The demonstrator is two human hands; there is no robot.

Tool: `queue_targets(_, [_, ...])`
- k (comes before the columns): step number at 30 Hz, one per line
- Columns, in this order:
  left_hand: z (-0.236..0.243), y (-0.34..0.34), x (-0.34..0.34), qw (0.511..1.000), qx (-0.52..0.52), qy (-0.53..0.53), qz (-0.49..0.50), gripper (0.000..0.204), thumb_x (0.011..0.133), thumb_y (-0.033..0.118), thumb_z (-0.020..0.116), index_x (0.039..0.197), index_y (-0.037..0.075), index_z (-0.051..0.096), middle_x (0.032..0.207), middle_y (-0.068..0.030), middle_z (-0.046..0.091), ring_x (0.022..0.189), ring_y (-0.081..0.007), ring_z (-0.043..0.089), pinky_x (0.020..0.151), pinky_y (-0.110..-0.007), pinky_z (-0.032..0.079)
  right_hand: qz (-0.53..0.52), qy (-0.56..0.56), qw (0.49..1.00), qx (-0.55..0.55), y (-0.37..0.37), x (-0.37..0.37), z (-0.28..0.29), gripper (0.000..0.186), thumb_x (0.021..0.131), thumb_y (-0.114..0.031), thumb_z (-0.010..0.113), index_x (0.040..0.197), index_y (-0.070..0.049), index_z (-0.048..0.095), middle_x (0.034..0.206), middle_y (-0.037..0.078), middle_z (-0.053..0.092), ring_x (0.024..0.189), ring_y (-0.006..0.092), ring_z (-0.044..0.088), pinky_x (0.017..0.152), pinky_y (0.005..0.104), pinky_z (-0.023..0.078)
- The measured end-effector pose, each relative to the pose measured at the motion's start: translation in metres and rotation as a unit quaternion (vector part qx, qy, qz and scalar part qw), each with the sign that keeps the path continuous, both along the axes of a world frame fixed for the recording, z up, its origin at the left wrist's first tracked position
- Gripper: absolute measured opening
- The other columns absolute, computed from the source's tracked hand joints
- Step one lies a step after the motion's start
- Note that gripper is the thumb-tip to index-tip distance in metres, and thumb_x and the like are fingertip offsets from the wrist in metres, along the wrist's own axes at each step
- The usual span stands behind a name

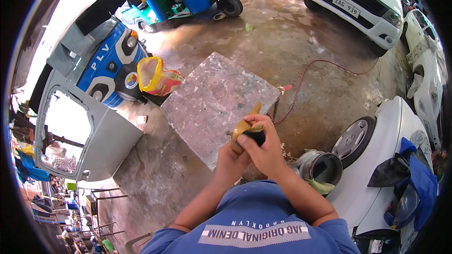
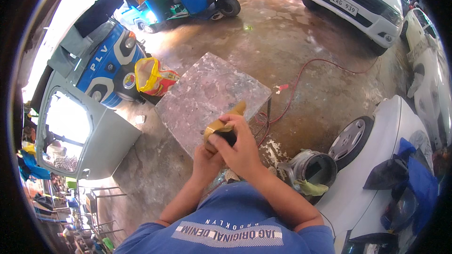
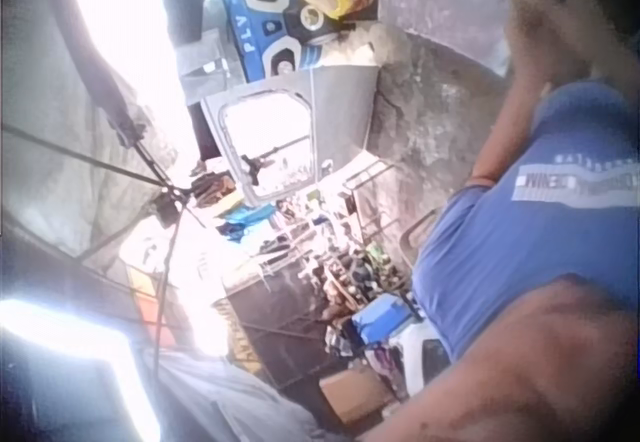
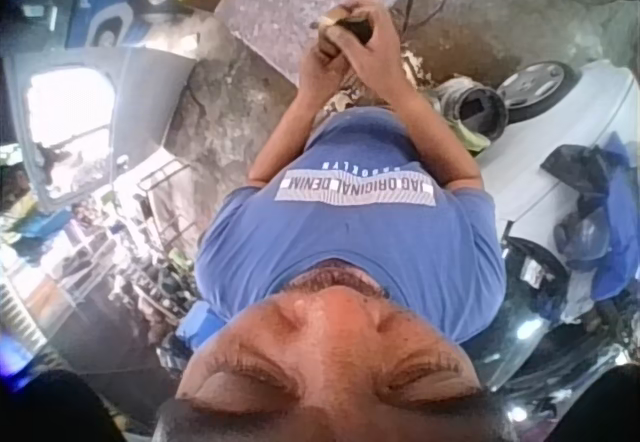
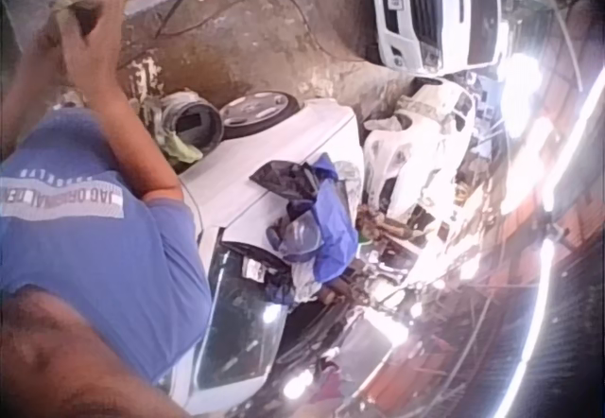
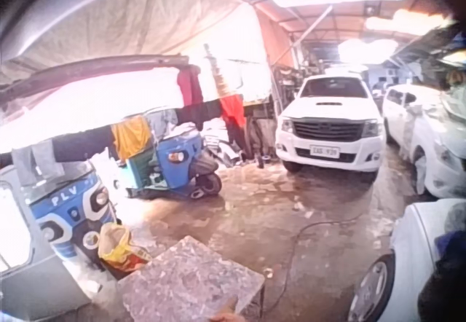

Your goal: The person places a grey car part on a table and then picks up a yellow triangular car part. They use a sanding block to sand the surface of the yellow part, repeatedly dipping the block into a bucket of water to keep it wet during the process.

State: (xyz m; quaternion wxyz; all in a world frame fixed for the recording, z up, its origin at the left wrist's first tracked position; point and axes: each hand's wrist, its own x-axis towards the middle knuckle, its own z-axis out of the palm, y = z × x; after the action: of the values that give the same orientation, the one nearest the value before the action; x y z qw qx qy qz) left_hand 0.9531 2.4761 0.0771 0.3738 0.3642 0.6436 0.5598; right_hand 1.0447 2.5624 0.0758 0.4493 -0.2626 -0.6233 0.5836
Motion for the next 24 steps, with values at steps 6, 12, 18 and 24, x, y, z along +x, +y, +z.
queue_targets(6, [-0.006,-0.003,0.000,0.999,-0.024,0.038,-0.003,0.014,0.090,0.003,0.064,0.100,-0.006,0.064,0.084,-0.0065,0.068,0.079,-0.0085,0.060,0.069,-0.028,0.050,-0.029,-0.044,0.995,0.085,0.009,0.003,0.005,0.027,0.085,-0.005,0.071,0.100,-0.004,0.048,0.123,0.014,0.053,0.113,0.0217,0.051,0.100,0.0357,0.039])
queue_targets(12, [-0.003,-0.003,0.000,0.999,-0.009,0.034,-0.024,0.015,0.088,0.000,0.063,0.103,-0.005,0.064,0.089,-0.0056,0.069,0.082,-0.0086,0.060,0.071,-0.028,0.050,-0.019,-0.058,0.986,0.158,0.007,0.010,0.000,0.032,0.083,-0.016,0.075,0.100,-0.003,0.051,0.126,0.017,0.051,0.111,0.0307,0.055,0.095,0.0389,0.044])
queue_targets(18, [-0.019,0.000,-0.010,0.997,0.004,-0.056,-0.054,0.018,0.088,-0.001,0.061,0.106,-0.002,0.063,0.093,-0.0038,0.068,0.085,-0.0087,0.061,0.075,-0.028,0.051,0.015,-0.089,0.988,0.124,0.006,0.014,0.005,0.037,0.078,-0.016,0.081,0.096,-0.006,0.050,0.132,0.018,0.050,0.121,0.0316,0.049,0.100,0.0406,0.040])
queue_targets(24, [-0.014,0.000,-0.012,0.997,-0.019,-0.044,-0.055,0.018,0.091,0.005,0.062,0.108,-0.002,0.063,0.088,0.0003,0.066,0.085,-0.0060,0.059,0.072,-0.025,0.050,0.039,-0.154,0.979,0.129,0.011,0.015,0.014,0.037,0.078,-0.018,0.082,0.094,-0.005,0.051,0.133,0.016,0.049,0.117,0.0285,0.053,0.095,0.0367,0.045])
